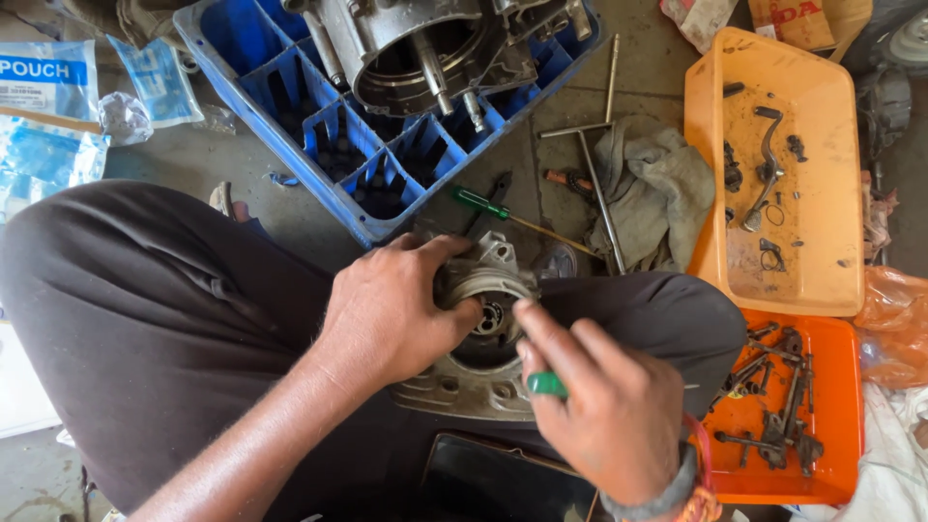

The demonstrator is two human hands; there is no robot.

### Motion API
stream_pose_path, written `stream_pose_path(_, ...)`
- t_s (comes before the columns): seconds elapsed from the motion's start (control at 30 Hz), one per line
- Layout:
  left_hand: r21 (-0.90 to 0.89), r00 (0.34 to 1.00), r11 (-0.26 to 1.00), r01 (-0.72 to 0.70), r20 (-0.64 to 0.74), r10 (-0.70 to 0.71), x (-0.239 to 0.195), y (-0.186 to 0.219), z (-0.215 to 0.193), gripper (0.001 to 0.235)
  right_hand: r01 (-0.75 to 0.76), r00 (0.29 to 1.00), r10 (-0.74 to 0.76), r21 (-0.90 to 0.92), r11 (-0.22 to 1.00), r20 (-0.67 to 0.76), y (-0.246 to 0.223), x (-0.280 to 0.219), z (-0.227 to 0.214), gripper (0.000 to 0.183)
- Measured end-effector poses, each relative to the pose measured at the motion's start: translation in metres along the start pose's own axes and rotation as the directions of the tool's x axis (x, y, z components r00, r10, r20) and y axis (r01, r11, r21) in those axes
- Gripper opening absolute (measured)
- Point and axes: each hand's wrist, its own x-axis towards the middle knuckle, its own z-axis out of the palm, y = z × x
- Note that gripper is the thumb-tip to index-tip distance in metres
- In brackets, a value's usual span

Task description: The person sits on the workshop floor with a motorcycle cylinder head in their lap, fitting a small metal bracket and a bearing-like component into it. They press parts in by hand, turn the head over, and use a green-handled screwdriver to seat and adjust components inside the bore.

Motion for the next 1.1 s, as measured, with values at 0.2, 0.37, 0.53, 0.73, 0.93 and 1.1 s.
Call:
stream_pose_path(0.2, -0.005, 1.0, 1.0, 0.003, -0.022, -0.003, -0.002, 0.001, 0.004, 0.068, -0.011, 0.993, 0.025, -0.125, 0.992, 0.114, -0.012, -0.003, 0.008, 0.042)
stream_pose_path(0.37, 0.015, 1.0, 1.0, 0.008, 0.019, -0.008, -0.003, 0.001, 0.001, 0.07, -0.083, 0.969, 0.112, -0.137, 0.987, 0.221, -0.019, 0.008, 0.005, 0.045)
stream_pose_path(0.53, 0.016, 1.0, 1.0, -0.019, 0.002, 0.019, -0.005, -0.002, 0.002, 0.069, -0.047, 0.978, 0.06, -0.069, 0.997, 0.198, -0.013, 0.005, 0.008, 0.042)
stream_pose_path(0.73, 0.032, 0.998, 0.998, -0.054, -0.026, 0.054, -0.007, -0.001, 0.003, 0.067, -0.036, 0.989, 0.03, 0.042, 0.998, 0.144, -0.005, 0.005, 0.01, 0.033)
stream_pose_path(0.93, 0.008, 1.0, 1.0, -0.029, 0.001, 0.029, -0.008, -0.002, -0.001, 0.068, -0.184, 0.978, 0.206, 0.314, 0.931, -0.038, 0.021, -0.005, 0.017, 0.03)
stream_pose_path(1.1, 0.014, 0.997, 0.998, -0.069, -0.03, 0.069, -0.006, -0.002, 0.001, 0.066, -0.101, 0.994, 0.081, 0.326, 0.94, 0.073, 0.025, 0.003, 0.011, 0.07)
